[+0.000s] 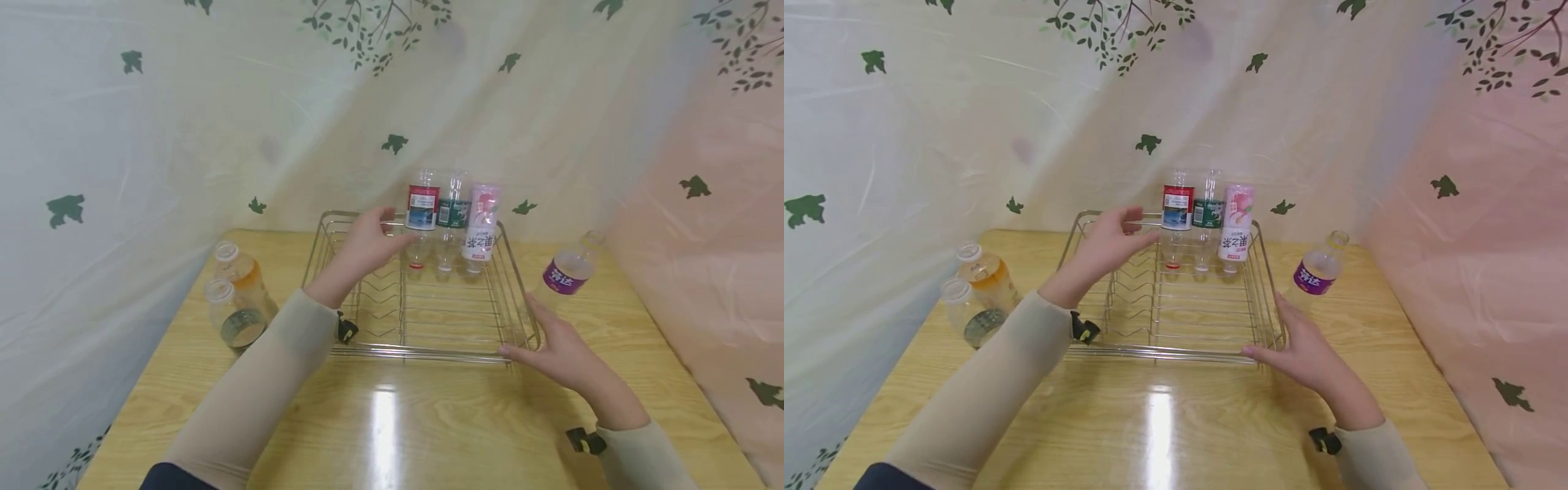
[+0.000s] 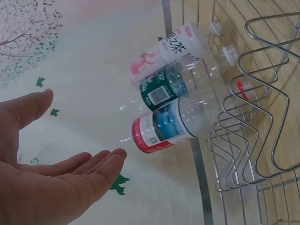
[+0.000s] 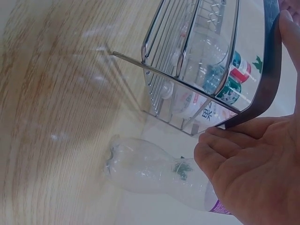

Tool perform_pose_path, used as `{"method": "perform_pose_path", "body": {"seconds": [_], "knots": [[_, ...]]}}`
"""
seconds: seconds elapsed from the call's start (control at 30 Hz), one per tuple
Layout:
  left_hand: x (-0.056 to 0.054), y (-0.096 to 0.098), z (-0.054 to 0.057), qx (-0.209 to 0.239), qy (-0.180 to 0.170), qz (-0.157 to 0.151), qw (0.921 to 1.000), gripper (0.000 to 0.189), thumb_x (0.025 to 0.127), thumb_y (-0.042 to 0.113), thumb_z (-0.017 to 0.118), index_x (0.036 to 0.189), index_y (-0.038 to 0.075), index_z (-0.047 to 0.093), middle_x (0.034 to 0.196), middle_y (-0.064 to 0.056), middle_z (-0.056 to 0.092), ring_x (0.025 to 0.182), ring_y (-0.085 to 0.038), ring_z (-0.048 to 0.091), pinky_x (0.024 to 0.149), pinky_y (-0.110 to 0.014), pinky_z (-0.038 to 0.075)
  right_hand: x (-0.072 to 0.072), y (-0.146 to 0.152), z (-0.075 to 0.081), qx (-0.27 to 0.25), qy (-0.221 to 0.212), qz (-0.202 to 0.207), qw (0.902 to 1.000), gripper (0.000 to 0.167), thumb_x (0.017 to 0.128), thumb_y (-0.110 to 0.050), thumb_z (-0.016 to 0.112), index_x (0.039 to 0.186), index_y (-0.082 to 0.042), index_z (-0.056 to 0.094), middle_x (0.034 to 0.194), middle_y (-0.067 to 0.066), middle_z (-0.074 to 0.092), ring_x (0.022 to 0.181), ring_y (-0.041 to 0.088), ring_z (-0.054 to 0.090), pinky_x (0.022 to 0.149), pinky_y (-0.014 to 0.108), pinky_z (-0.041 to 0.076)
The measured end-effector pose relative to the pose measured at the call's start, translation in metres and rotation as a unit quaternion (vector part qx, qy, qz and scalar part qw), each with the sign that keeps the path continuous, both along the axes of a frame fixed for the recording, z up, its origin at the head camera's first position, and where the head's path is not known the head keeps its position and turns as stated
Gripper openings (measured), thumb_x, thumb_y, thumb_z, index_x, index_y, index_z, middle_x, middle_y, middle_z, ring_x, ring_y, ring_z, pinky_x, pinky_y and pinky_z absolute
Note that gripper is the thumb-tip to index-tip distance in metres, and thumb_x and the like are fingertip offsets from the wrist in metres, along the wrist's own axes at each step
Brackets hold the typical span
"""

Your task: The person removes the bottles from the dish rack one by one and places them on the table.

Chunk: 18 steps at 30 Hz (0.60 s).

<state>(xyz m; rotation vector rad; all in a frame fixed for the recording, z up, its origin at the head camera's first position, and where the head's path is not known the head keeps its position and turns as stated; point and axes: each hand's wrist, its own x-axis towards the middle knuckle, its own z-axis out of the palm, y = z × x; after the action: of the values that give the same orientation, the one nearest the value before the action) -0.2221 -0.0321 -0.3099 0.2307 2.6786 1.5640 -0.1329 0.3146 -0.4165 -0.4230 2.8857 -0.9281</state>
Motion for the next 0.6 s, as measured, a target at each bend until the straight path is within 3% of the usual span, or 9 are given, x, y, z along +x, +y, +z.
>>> {"method": "perform_pose_path", "body": {"seconds": [0.3, 0.6], "knots": [[-0.029, 0.009, -0.018, 0.008, -0.017, 0.029, 0.9994, 0.08, 0.089, 0.033, 0.081, 0.151, 0.001, 0.042, 0.147, -0.016, 0.049, 0.127, -0.031, 0.053, 0.102, -0.04, 0.05, -0.003, 0.001, -0.001, -0.001, 0.011, 0.008, 0.9999, 0.119, 0.083, -0.057, 0.079, 0.161, 0.002, 0.011, 0.162, 0.03, 0.019, 0.142, 0.055, 0.024, 0.11, 0.07, 0.027], [-0.044, 0.025, -0.016, -0.004, -0.016, 0.036, 0.9992, 0.08, 0.089, 0.029, 0.081, 0.151, 0.0, 0.04, 0.147, -0.018, 0.049, 0.13, -0.034, 0.05, 0.104, -0.045, 0.048, -0.003, 0.001, -0.002, -0.001, 0.015, 0.002, 0.9999, 0.119, 0.082, -0.057, 0.08, 0.161, 0.003, 0.013, 0.161, 0.03, 0.02, 0.141, 0.055, 0.025, 0.111, 0.07, 0.026]]}}
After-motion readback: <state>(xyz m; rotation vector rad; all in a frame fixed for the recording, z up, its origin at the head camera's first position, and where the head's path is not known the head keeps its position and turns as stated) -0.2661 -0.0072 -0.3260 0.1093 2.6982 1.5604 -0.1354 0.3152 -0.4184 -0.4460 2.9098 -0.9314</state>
